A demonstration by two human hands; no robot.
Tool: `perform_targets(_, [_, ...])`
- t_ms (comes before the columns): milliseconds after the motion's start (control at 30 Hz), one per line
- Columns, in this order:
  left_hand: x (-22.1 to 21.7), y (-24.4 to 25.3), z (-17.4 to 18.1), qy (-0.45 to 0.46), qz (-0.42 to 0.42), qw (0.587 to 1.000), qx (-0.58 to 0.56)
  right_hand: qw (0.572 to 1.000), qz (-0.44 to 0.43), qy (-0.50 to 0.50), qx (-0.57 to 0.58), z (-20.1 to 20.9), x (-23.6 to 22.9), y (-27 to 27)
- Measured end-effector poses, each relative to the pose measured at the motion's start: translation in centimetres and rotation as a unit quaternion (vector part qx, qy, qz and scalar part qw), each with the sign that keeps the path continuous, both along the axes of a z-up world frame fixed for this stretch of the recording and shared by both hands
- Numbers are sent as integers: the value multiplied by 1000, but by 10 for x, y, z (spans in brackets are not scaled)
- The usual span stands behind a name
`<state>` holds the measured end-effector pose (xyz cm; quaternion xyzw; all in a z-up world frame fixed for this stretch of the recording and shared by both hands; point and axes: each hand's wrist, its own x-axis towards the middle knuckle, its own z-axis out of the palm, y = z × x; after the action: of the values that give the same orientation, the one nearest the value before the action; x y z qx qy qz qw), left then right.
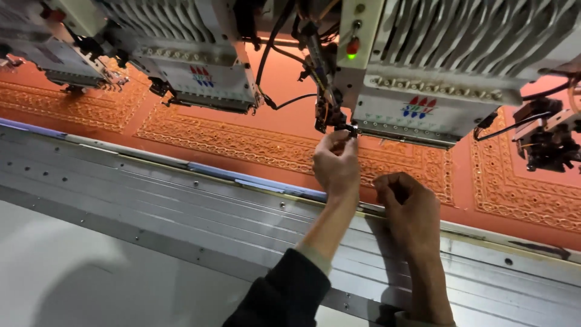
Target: Inspecting and adjusting thread tension and paths on a multi-head industrial embroidery machine.
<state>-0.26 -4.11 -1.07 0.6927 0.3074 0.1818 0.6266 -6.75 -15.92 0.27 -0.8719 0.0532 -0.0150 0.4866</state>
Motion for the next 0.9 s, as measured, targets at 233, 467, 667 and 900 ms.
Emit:
perform_targets(233, [7,-23,0,-15,47,999,22,999,-14,-18,-23,12,-5,-4])
perform_targets(467, [26,-10,-19,20,36,982,182,999,-13,-15,-39,13,-9,-8])
perform_targets(667, [2,17,-33,13,-8,978,207,999,-12,-22,-27,5,-5,-13])
perform_targets(900, [-40,18,10,-71,-181,966,169,999,-9,-41,-16,10,-5,-12])
